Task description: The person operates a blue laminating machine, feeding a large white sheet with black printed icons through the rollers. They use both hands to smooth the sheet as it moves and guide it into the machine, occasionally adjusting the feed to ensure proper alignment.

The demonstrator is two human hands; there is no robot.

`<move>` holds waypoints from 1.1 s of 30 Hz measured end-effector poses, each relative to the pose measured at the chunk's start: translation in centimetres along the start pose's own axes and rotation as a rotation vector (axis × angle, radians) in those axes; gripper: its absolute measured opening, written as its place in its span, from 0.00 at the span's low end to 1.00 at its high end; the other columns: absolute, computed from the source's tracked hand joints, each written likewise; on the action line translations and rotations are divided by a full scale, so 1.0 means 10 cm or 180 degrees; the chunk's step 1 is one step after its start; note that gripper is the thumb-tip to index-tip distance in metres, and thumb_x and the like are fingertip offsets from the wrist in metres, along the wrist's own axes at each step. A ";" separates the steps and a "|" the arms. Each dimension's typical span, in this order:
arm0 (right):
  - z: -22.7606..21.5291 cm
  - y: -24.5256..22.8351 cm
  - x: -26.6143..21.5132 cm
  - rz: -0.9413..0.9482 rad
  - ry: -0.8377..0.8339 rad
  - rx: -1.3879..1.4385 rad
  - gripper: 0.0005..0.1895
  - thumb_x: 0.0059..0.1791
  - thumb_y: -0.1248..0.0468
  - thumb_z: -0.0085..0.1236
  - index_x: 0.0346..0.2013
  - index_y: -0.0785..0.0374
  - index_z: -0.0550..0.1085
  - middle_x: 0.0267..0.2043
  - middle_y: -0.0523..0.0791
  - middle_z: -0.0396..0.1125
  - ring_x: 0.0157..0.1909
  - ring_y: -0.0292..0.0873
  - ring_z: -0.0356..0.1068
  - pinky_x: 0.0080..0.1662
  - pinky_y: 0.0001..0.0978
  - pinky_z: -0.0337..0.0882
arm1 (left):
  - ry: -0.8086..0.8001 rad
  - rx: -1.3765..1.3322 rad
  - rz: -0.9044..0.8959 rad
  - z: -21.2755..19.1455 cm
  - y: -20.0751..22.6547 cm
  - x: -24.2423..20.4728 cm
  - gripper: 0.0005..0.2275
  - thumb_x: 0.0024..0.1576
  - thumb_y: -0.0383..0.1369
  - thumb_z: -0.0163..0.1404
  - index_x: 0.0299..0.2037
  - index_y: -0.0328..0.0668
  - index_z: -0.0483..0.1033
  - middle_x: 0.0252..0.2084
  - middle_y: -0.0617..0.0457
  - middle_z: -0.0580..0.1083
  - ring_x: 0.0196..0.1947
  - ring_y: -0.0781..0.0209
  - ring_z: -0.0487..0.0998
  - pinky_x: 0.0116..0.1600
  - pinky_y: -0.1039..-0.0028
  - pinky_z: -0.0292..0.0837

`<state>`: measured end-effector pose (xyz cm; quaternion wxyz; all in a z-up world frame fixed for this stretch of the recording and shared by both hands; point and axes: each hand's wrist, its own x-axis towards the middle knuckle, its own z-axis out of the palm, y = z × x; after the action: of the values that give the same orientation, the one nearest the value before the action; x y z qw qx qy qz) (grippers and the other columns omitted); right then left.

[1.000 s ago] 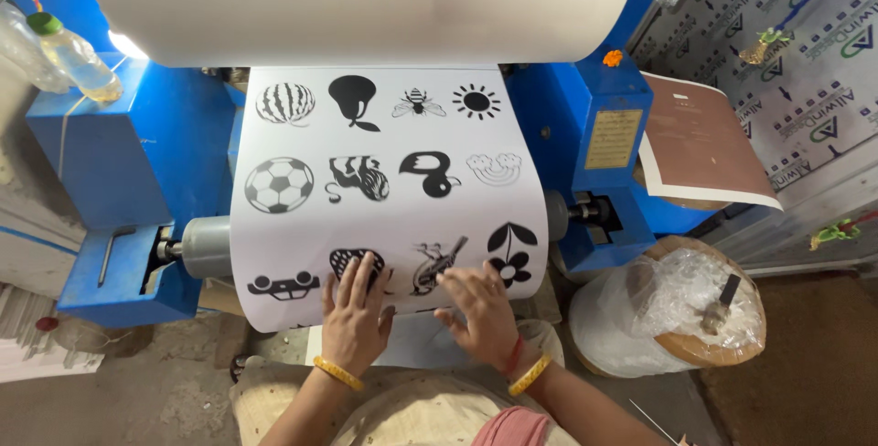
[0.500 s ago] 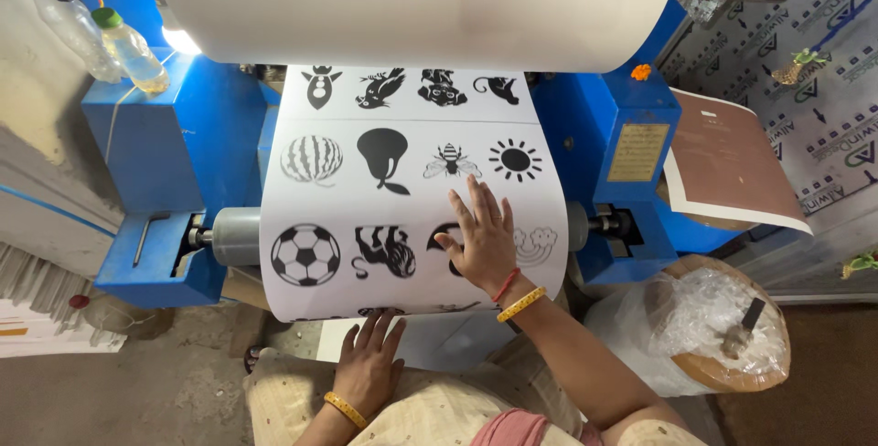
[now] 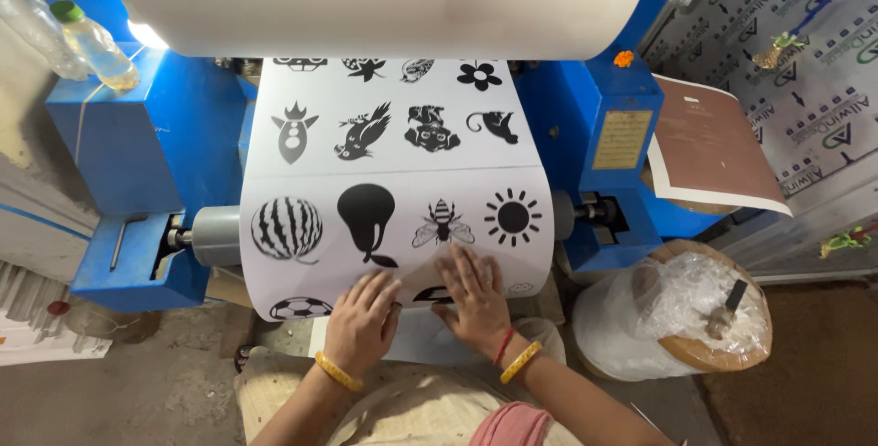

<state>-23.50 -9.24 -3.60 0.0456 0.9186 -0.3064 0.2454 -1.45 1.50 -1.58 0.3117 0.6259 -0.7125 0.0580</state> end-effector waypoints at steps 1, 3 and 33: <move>-0.01 -0.02 -0.08 -0.0012 -0.0090 -0.0012 0.42 0.49 0.43 0.56 0.73 0.57 0.57 0.78 0.52 0.42 0.78 0.54 0.41 0.70 0.63 0.42 | 0.0045 0.0030 0.0045 -0.01 0.00 0.06 0.18 0.55 0.33 0.52 0.56 0.41 0.74 0.62 0.45 0.71 0.63 0.47 0.70 0.62 0.56 0.65; -0.03 -0.04 -0.22 -0.0057 -0.0255 -0.0040 0.40 0.51 0.45 0.55 0.72 0.61 0.58 0.78 0.52 0.42 0.78 0.54 0.41 0.70 0.63 0.41 | 0.0159 0.0104 0.0131 -0.04 -0.02 0.21 0.18 0.56 0.34 0.52 0.57 0.42 0.73 0.64 0.46 0.71 0.65 0.48 0.69 0.64 0.55 0.63; -0.19 0.22 0.98 0.0156 0.0554 0.0087 0.35 0.54 0.40 0.47 0.69 0.58 0.65 0.76 0.54 0.52 0.74 0.56 0.53 0.70 0.64 0.48 | -0.1912 0.0515 -0.0573 0.23 0.00 -0.63 0.31 0.55 0.39 0.53 0.71 0.48 0.60 0.80 0.43 0.41 0.75 0.44 0.41 0.70 0.42 0.42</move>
<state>-18.80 -15.88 2.56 0.0535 0.8865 -0.3203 0.3295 -2.20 5.79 -6.71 0.0407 0.6983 -0.7075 -0.1006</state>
